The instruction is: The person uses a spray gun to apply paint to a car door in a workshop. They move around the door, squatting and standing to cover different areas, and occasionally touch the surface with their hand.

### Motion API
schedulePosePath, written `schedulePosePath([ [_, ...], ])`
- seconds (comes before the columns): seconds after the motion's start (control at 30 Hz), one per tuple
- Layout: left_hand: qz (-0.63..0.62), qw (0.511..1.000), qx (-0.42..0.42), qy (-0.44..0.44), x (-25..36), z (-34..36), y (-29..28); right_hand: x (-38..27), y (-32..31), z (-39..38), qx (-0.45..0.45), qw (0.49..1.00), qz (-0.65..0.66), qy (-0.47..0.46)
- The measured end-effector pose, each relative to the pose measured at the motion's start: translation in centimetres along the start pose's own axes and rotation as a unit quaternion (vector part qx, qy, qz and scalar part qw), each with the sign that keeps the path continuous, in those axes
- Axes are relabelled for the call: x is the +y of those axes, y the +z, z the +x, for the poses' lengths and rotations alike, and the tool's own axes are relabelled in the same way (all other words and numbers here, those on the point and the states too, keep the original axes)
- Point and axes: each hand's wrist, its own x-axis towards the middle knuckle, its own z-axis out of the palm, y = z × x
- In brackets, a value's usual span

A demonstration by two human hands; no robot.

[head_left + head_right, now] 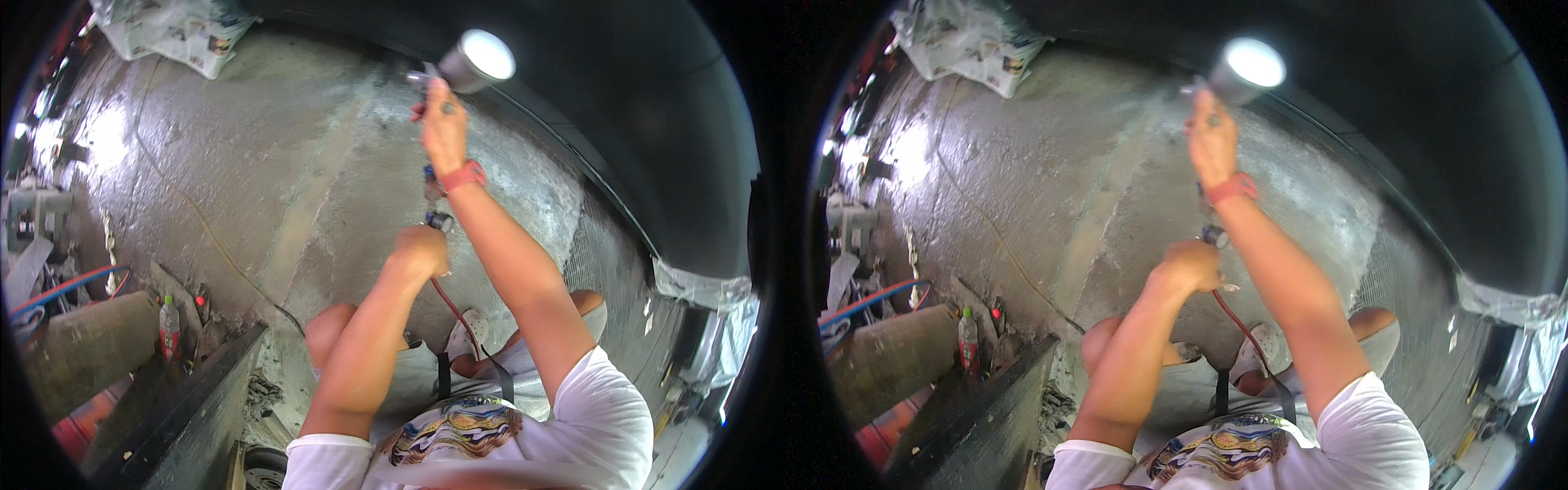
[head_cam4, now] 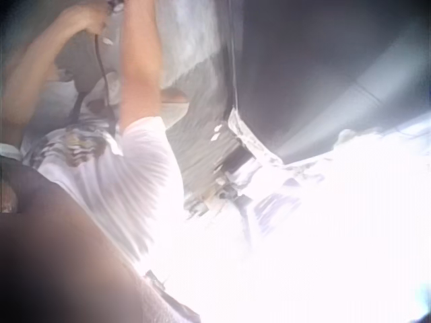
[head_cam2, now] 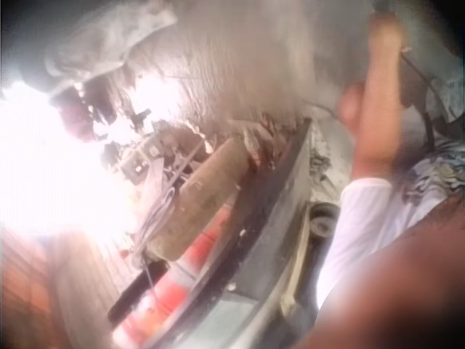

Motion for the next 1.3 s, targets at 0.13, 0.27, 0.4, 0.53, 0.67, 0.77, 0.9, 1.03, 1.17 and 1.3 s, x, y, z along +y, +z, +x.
schedulePosePath([
  [0.13,0.012,1.000,-0.019,0.016,-0.8,0.8,0.6,-0.6,1.5,0.2,-0.091,0.994,0.054,-0.008],
  [0.27,0.025,0.999,-0.022,0.021,-1.0,0.9,0.8,-0.6,-1.3,-1.6,-0.040,0.997,0.064,-0.008],
  [0.4,0.025,0.999,-0.038,0.000,-0.8,0.6,0.4,1.0,-8.6,-4.2,0.060,0.997,0.019,0.042],
  [0.53,0.001,0.999,-0.035,-0.021,-0.5,0.3,0.4,3.4,-15.4,-7.1,0.163,0.980,0.009,0.114],
  [0.67,-0.013,0.998,-0.026,-0.047,1.4,-0.8,1.8,2.6,-17.7,-8.0,0.163,0.985,-0.014,0.062],
  [0.77,-0.100,0.992,0.063,-0.034,3.5,-3.2,3.0,-0.8,-19.5,-7.3,0.058,0.997,-0.052,0.023],
  [0.9,-0.162,0.963,0.215,0.010,5.9,-10.7,4.5,-7.6,-22.6,-6.8,-0.111,0.977,-0.170,-0.064],
  [1.03,-0.147,0.969,0.197,-0.013,8.6,-23.0,3.9,-15.9,-26.7,-8.7,-0.190,0.952,-0.240,0.009],
  [1.17,-0.164,0.978,0.130,-0.012,10.6,-36.8,1.6,-24.5,-30.7,-13.2,-0.156,0.942,-0.296,-0.028],
  [1.3,-0.171,0.985,0.015,0.013,9.8,-46.5,0.3,-31.7,-35.0,-17.6,-0.100,0.933,-0.344,0.009],
])
